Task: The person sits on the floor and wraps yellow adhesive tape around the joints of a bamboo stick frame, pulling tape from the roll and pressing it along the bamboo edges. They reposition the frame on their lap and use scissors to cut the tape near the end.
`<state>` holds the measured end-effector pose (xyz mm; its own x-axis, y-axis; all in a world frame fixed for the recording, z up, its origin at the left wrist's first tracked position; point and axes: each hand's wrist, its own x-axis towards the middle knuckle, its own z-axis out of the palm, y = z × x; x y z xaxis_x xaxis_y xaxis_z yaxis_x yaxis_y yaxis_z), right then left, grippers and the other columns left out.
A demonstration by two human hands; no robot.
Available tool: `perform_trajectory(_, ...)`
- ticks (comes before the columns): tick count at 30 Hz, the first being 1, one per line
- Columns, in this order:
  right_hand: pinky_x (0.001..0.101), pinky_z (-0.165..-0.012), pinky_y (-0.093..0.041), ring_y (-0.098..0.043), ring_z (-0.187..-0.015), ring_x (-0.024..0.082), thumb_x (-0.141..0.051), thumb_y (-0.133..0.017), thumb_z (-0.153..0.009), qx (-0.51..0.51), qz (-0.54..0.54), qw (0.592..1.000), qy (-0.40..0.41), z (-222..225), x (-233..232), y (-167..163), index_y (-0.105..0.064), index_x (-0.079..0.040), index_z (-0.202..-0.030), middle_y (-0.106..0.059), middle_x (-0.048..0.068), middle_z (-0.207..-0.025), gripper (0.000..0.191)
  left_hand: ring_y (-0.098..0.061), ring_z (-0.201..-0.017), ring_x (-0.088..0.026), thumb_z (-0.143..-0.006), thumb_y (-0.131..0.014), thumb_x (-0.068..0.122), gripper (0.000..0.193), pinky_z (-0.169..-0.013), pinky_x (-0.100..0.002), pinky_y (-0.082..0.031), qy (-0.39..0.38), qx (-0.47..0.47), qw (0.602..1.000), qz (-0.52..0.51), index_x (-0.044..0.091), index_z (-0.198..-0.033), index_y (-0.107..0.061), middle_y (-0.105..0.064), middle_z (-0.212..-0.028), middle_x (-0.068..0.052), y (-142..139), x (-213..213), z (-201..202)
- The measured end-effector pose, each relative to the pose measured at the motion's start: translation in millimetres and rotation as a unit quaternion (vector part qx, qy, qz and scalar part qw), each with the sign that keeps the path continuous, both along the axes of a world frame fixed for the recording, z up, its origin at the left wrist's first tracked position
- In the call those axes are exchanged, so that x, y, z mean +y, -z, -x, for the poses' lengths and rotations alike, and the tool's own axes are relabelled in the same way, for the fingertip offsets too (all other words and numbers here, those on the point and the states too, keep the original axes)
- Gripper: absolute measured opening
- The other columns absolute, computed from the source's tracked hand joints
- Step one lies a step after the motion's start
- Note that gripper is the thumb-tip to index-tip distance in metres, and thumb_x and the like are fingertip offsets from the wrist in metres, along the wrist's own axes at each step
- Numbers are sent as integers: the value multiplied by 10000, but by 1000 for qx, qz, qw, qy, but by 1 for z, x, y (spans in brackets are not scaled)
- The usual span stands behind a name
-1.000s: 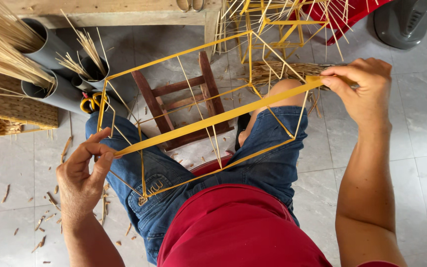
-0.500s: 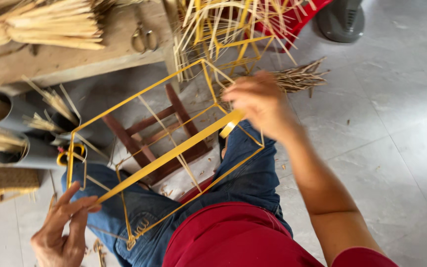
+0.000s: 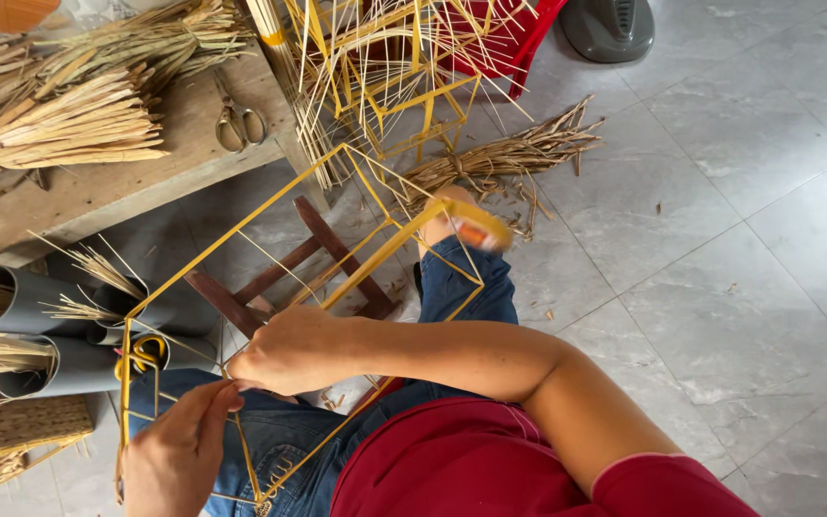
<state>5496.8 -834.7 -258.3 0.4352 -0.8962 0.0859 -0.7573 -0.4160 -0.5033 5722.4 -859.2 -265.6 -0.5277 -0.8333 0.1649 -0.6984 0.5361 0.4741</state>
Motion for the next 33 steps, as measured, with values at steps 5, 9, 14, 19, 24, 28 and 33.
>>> perform_trajectory(5, 475, -533, -522, -721, -669, 324, -386, -563, -995, 0, 29, 1000, -3, 9, 2, 0, -658, -168, -910, -725, 93, -713, 253, -710, -559, -102, -964, -710, 314, 159, -536, -284, -543, -25, -28, 993, -111, 192, -1028, -790, -698, -607, 32, -17, -3, 11)
perform_trajectory(9, 465, -546, -517, -723, -680, 275, -393, -602, -974, 2, 55, 998, 0, 35, 18, -3, -691, -178, -913, -740, 50, -740, 241, -720, -599, -127, -963, -762, 382, 213, -582, -314, -536, -61, -100, 989, -89, 176, -1003, -796, -719, -624, -10, -20, 7, 14)
perform_trajectory(14, 385, -730, -560, -734, -879, 226, -343, -646, -972, -69, 184, 980, -13, 77, 28, -3, -713, -171, -1049, -770, 12, -949, 200, -740, -714, -120, -909, -696, 225, 206, -605, -271, -563, 55, 67, 994, -66, 141, -1087, -757, -760, -850, 3, -32, 6, 18)
perform_trajectory(19, 391, -839, -538, -736, -861, 205, -328, -682, -961, -16, 156, 988, 15, 109, 36, -5, -745, -161, -1020, -767, -2, -888, 188, -764, -798, -185, -916, -704, 159, 242, -649, -292, -567, 71, 77, 994, -32, 160, -1151, -764, -779, -995, -19, -44, 15, 42)
perform_trajectory(24, 391, -881, -526, -727, -911, 224, -313, -696, -975, -17, 143, 988, 52, 138, 47, -15, -748, -156, -1036, -768, 3, -916, 176, -770, -808, -210, -900, -715, 154, 300, -665, -304, -577, 60, 103, 992, -39, 147, -1199, -733, -767, -1097, -45, -50, 21, 75)
perform_trajectory(28, 447, -998, -487, -686, -1093, 246, -306, -757, -899, -13, 198, 978, 59, 145, 57, -26, -733, -134, -1103, -753, 44, -1066, 268, -753, -956, -264, -929, -701, 135, 296, -764, -329, -597, 145, 151, 975, 75, 127, -1225, -714, -749, -1162, -77, -50, 24, 108)
perform_trajectory(33, 425, -1118, -469, -605, -1294, 254, -144, -772, -931, -97, 271, 934, 211, 182, 87, -32, -680, -107, -1299, -659, 63, -1348, 381, -760, -833, -271, -947, -703, 154, 220, -666, -358, -606, 161, 148, 974, 60, 129, -1163, -735, -768, -1082, -67, -44, 23, 145)
